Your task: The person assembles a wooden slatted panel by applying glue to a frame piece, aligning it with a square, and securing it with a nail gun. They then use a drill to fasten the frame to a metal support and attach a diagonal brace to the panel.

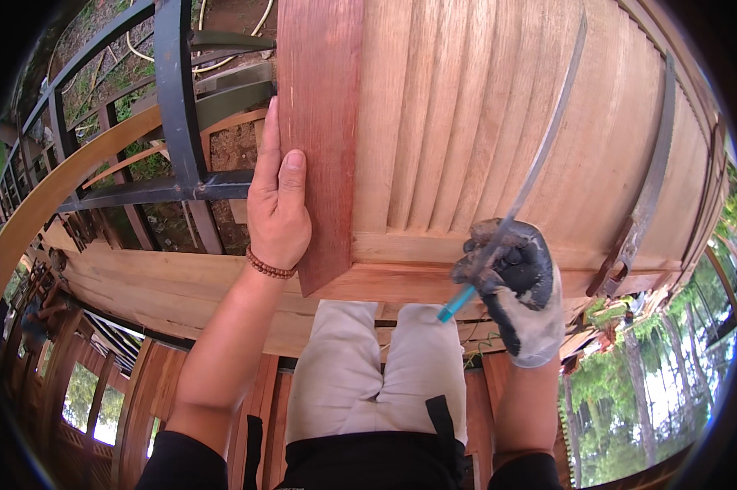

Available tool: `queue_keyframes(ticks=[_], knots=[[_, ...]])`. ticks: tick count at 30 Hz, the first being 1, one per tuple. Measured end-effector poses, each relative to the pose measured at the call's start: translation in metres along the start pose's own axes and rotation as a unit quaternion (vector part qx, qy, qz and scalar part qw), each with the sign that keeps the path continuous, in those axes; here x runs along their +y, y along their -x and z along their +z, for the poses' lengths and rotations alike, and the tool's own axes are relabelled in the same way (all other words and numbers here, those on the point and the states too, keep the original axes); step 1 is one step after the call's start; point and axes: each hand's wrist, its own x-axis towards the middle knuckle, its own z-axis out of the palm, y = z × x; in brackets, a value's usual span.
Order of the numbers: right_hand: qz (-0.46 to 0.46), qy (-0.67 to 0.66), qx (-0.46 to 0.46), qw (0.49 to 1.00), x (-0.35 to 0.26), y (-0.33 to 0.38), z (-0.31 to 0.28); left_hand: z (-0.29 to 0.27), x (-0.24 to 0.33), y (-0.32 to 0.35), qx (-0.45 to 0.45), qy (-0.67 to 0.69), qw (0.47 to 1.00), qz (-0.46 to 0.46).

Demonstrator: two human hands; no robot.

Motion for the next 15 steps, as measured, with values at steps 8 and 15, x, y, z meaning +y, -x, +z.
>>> queue_keyframes(ticks=[8, 15], knots=[[-0.187, 0.272, 0.103, 0.938, 0.05, -0.017, 0.061, 0.014, 0.016, 0.004, 0.057, -0.092, 0.993, -0.046], [-0.186, 0.387, 0.085, 0.899, 0.054, -0.025, 0.088, 0.018, 0.027, 0.004, 0.076, -0.167, 0.978, -0.094]])
